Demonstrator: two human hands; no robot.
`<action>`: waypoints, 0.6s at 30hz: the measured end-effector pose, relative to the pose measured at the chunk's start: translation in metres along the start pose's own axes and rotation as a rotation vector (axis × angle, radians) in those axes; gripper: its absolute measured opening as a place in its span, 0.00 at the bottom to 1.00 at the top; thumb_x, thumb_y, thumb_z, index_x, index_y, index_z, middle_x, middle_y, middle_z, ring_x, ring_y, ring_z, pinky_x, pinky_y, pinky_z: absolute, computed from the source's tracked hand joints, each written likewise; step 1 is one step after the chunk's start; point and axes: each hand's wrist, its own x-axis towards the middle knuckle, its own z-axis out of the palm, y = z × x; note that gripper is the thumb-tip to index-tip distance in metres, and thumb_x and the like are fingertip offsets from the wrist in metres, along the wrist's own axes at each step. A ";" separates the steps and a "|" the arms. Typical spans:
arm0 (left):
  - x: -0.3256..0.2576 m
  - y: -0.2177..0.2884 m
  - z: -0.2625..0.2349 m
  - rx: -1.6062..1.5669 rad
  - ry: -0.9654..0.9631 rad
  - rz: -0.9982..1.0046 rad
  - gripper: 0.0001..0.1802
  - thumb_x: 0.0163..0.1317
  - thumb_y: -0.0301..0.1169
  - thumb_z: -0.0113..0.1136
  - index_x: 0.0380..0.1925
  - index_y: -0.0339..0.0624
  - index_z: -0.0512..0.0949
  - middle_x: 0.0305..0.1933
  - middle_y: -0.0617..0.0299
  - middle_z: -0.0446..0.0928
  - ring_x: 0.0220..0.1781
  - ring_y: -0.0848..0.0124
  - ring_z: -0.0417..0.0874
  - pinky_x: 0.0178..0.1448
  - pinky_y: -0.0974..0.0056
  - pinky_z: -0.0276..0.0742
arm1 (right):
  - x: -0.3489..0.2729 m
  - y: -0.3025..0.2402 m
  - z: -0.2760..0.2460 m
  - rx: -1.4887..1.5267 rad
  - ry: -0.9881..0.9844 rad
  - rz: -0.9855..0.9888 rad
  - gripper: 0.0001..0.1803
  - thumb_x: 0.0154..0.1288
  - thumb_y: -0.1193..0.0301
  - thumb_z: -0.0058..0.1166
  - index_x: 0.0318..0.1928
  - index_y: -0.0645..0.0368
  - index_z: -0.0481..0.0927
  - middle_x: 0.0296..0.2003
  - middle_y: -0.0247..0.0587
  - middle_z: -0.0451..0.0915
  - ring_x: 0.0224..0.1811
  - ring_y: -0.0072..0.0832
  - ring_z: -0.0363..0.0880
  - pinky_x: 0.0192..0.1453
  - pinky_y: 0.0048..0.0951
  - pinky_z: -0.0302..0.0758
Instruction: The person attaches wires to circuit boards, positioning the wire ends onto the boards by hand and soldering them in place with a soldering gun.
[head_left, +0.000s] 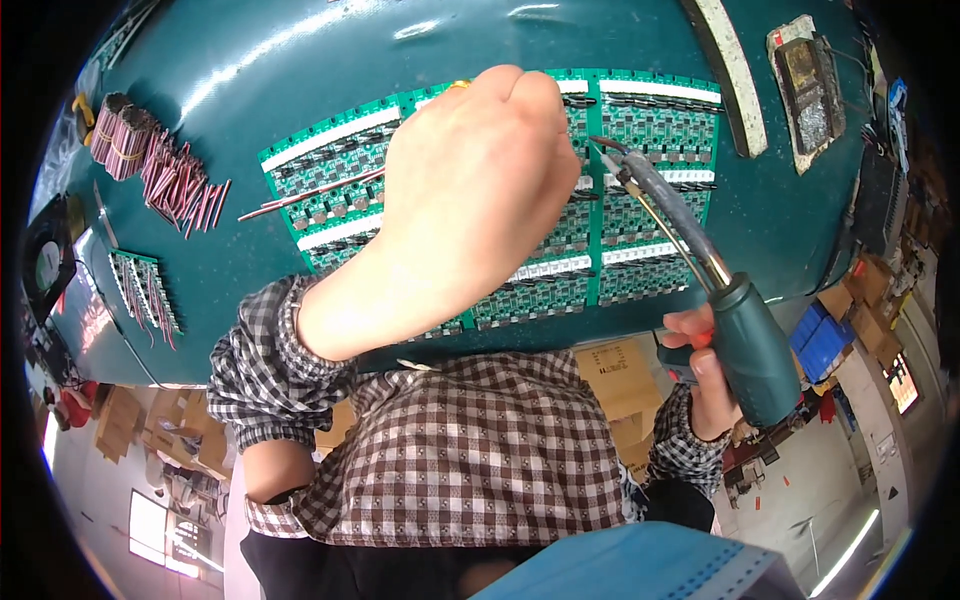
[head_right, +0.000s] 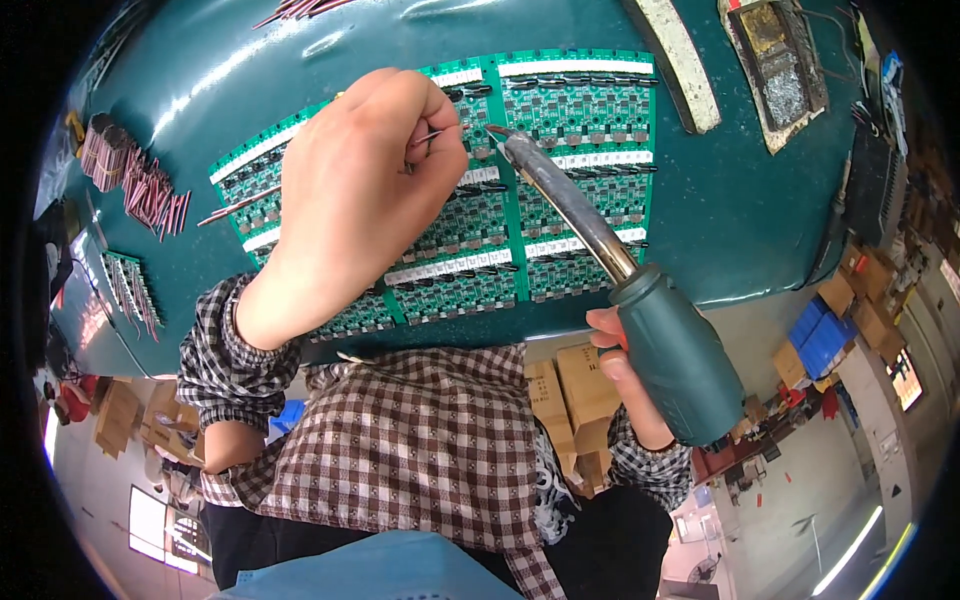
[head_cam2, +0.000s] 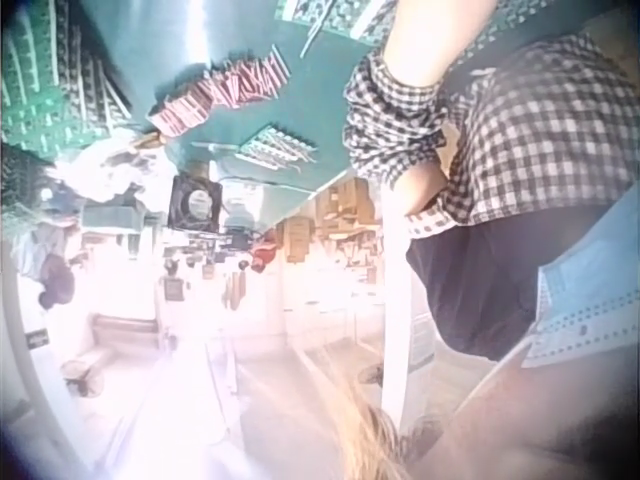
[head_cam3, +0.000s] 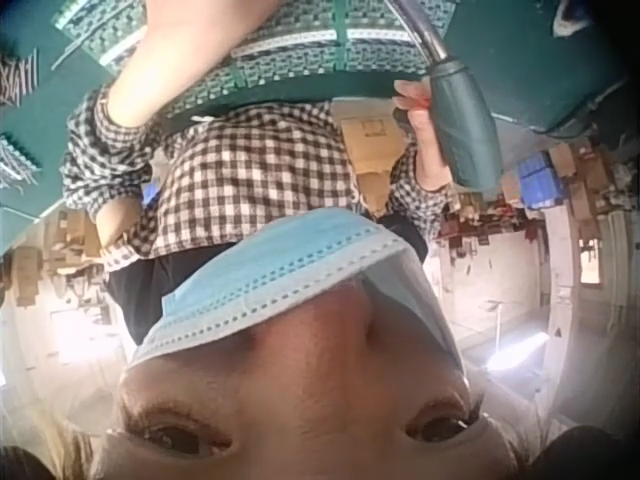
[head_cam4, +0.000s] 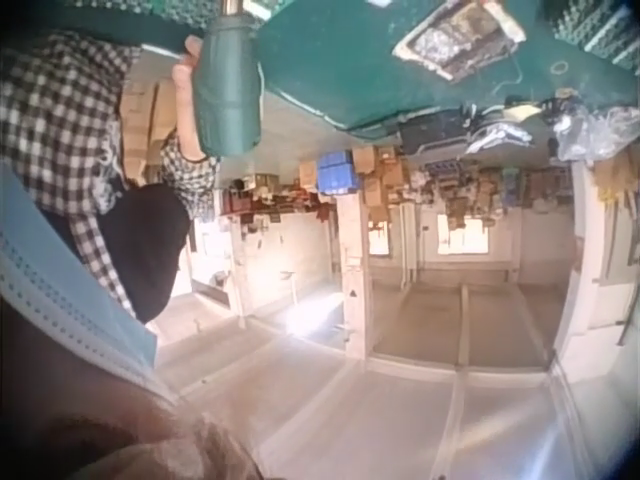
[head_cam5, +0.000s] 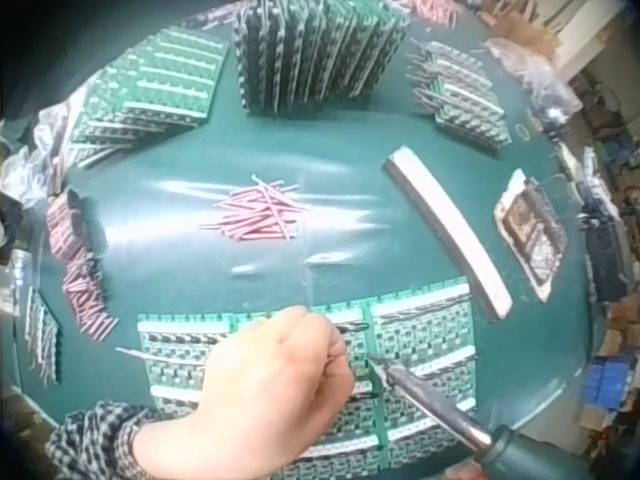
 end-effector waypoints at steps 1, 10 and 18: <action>0.000 0.000 0.000 0.000 -0.001 -0.001 0.05 0.49 0.24 0.61 0.26 0.41 0.73 0.23 0.61 0.71 0.24 0.64 0.75 0.29 0.61 0.69 | 0.000 0.001 0.000 -0.016 -0.017 -0.014 0.25 0.61 0.69 0.55 0.53 0.77 0.70 0.38 0.56 0.79 0.37 0.42 0.82 0.36 0.33 0.83; 0.000 0.000 -0.001 -0.036 -0.003 -0.006 0.06 0.48 0.23 0.61 0.26 0.42 0.73 0.23 0.61 0.71 0.23 0.65 0.74 0.26 0.62 0.68 | 0.003 0.000 0.002 -0.039 -0.022 -0.012 0.25 0.61 0.69 0.56 0.53 0.75 0.70 0.37 0.56 0.79 0.37 0.42 0.82 0.38 0.36 0.82; 0.001 -0.001 -0.002 -0.025 -0.021 -0.004 0.06 0.48 0.23 0.61 0.26 0.42 0.74 0.23 0.61 0.71 0.23 0.65 0.74 0.27 0.62 0.69 | 0.001 0.002 0.011 0.036 0.092 -0.014 0.25 0.60 0.69 0.58 0.53 0.74 0.71 0.35 0.53 0.80 0.36 0.40 0.82 0.37 0.35 0.82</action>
